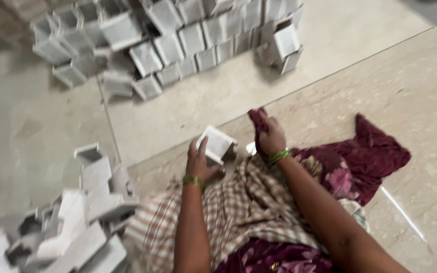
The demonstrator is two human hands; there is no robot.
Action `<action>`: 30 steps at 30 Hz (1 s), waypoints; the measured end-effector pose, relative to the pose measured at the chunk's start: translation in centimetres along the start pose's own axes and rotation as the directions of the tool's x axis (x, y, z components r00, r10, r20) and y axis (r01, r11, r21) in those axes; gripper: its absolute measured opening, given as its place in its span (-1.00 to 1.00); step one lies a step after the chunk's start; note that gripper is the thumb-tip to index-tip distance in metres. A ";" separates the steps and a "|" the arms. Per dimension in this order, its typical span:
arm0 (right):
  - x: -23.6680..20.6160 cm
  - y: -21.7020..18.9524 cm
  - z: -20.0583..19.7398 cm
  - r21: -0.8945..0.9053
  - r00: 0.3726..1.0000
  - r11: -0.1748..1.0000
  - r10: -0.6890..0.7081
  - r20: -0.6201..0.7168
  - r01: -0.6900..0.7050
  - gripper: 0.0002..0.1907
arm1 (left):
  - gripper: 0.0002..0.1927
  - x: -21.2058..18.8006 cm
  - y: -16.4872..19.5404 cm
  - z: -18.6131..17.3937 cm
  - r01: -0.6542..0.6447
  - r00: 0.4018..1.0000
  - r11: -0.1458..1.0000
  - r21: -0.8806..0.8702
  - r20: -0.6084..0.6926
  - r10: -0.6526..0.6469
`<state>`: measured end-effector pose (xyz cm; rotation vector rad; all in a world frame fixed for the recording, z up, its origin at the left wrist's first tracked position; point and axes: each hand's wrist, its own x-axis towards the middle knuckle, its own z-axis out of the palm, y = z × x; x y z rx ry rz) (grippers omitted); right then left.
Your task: The person sits on the floor and wipes white molded pieces one at a time with a maroon cloth, rubbing their surfaces and edges, then sets each cleaned piece with a pile of similar pieces on the floor.
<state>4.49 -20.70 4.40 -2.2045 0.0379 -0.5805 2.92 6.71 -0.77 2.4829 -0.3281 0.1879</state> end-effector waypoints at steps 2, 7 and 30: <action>-0.1 0.7 -0.3 0.001 0.998 0.999 0.046 0.051 -0.046 -0.43 | 0.20 -0.3 0.5 0.6 0.091 0.996 0.993 0.069 -0.031 -0.089; 0.0 2.4 -0.4 -0.082 0.977 0.983 0.173 0.127 -0.163 -0.46 | -0.13 -0.8 3.0 1.3 0.272 0.948 0.961 0.046 -0.185 -0.259; -2.3 0.3 4.2 -0.603 0.529 0.776 0.437 0.727 0.188 -0.26 | 0.02 -2.0 5.9 2.0 0.115 0.977 0.965 0.236 -0.204 -0.067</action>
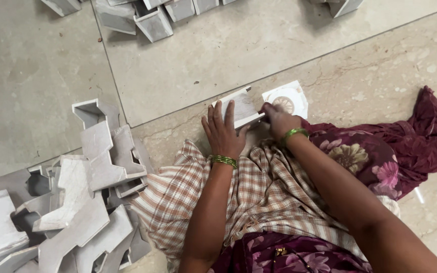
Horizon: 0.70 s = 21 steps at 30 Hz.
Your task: The person sits on the floor and wipes white molded pieces one at a time with a maroon cloth, rubbing their surfaces and edges, then sets each cleaned piece with a pile of similar pieces on the floor.
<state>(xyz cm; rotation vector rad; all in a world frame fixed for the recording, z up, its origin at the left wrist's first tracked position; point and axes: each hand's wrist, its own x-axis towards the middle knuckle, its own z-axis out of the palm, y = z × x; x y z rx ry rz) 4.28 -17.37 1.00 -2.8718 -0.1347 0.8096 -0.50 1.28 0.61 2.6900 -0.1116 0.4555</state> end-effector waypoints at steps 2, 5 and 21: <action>-0.3 -0.4 0.6 -0.085 0.998 0.995 -0.049 0.046 0.053 -0.22 | 0.02 -0.2 0.4 0.0 0.005 1.000 1.000 0.021 0.005 -0.006; -0.1 -0.7 2.2 -0.213 0.996 0.973 -0.091 0.016 0.092 -0.37 | 0.00 -0.5 0.7 -0.1 0.015 1.000 0.999 0.031 0.025 -0.016; -0.5 2.1 -8.4 -0.055 0.576 0.849 -0.402 -0.712 0.525 -0.36 | 0.22 -0.2 1.0 1.4 0.159 0.963 0.818 -0.552 -0.095 -0.252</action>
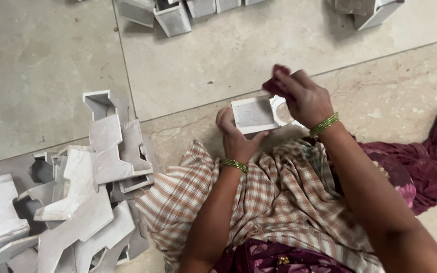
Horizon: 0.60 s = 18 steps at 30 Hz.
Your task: The person sits on the floor and wipes white molded pieces one at a time with a maroon cloth, rubbing their surfaces and edges, then sets each cleaned piece with a pile of similar pieces on the floor.
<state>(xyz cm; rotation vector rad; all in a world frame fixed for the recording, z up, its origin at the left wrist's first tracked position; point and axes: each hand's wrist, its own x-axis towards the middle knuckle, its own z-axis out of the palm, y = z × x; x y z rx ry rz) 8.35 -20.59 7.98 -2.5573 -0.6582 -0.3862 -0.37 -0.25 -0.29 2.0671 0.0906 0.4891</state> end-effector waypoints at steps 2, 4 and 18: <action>1.3 -1.3 -0.1 0.012 0.992 0.995 -0.103 0.078 0.103 -0.37 | 0.22 0.1 -0.6 0.2 0.162 0.987 0.983 -0.088 0.013 -0.162; 1.3 -2.8 0.5 0.047 0.975 0.992 -0.122 0.187 0.115 -0.38 | 0.15 0.1 -1.2 0.2 0.424 0.899 0.896 -0.129 0.173 -0.401; -1.5 -6.5 2.7 0.145 0.949 0.964 -0.248 0.196 0.222 -0.67 | -0.36 0.5 -1.4 -1.4 0.430 0.872 0.719 -0.546 0.456 -0.175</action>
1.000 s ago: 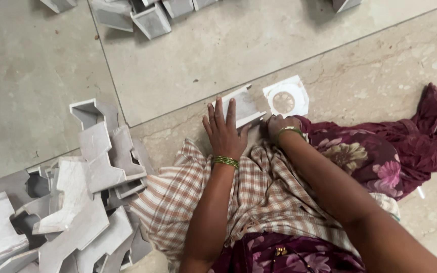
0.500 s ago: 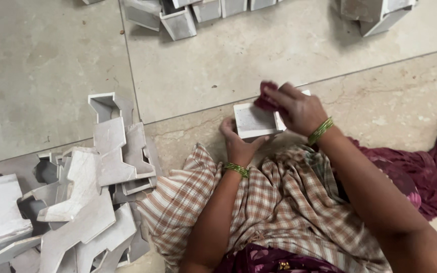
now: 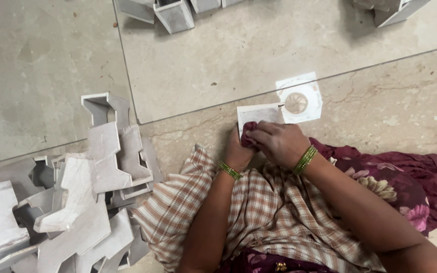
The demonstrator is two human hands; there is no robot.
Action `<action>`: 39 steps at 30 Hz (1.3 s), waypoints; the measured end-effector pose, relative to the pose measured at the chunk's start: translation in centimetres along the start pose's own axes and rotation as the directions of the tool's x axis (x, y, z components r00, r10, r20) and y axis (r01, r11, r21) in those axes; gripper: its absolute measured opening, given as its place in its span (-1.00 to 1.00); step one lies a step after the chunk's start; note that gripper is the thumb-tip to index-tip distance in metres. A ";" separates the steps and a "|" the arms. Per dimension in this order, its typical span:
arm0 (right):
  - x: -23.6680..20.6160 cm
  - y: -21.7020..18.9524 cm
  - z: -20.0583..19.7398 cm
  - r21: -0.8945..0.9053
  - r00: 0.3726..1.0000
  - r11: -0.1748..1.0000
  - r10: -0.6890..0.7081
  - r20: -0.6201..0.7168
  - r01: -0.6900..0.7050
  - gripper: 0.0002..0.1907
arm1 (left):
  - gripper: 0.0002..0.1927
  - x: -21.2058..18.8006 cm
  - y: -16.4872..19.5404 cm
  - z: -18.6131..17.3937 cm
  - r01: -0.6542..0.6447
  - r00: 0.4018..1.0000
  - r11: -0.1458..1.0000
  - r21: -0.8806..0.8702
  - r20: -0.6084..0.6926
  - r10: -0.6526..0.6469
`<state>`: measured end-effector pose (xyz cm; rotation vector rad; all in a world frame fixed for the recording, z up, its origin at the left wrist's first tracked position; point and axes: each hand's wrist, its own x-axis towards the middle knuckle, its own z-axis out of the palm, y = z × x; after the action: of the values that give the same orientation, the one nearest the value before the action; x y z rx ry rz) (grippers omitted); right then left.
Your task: The person sits on the floor and wipes white molded pieces one at a time with a maroon cloth, rubbing their surfaces and edges, then sets each cleaned piece with a pile of similar pieces on the floor.
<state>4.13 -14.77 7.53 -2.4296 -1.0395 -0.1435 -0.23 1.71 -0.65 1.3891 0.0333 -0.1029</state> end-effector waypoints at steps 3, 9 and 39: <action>0.5 0.2 -0.4 -0.013 0.989 0.991 0.132 -0.071 -0.134 -0.83 | -0.28 -0.7 0.7 0.5 0.285 0.955 0.921 0.266 0.007 -0.297; 0.7 1.2 -2.1 -0.005 0.992 0.993 0.122 -0.012 -0.122 -0.85 | -0.25 -0.7 0.6 1.0 0.025 0.993 0.958 0.285 0.106 -0.058; -0.2 0.2 -3.1 0.032 0.958 0.992 0.108 0.267 -0.121 -0.84 | -0.24 -0.5 -1.0 -0.5 0.132 0.989 0.979 0.158 0.049 -0.142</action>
<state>4.44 -16.53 10.13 -2.5046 -0.9951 0.2498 -0.85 2.01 -1.70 1.5368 0.0722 -0.2672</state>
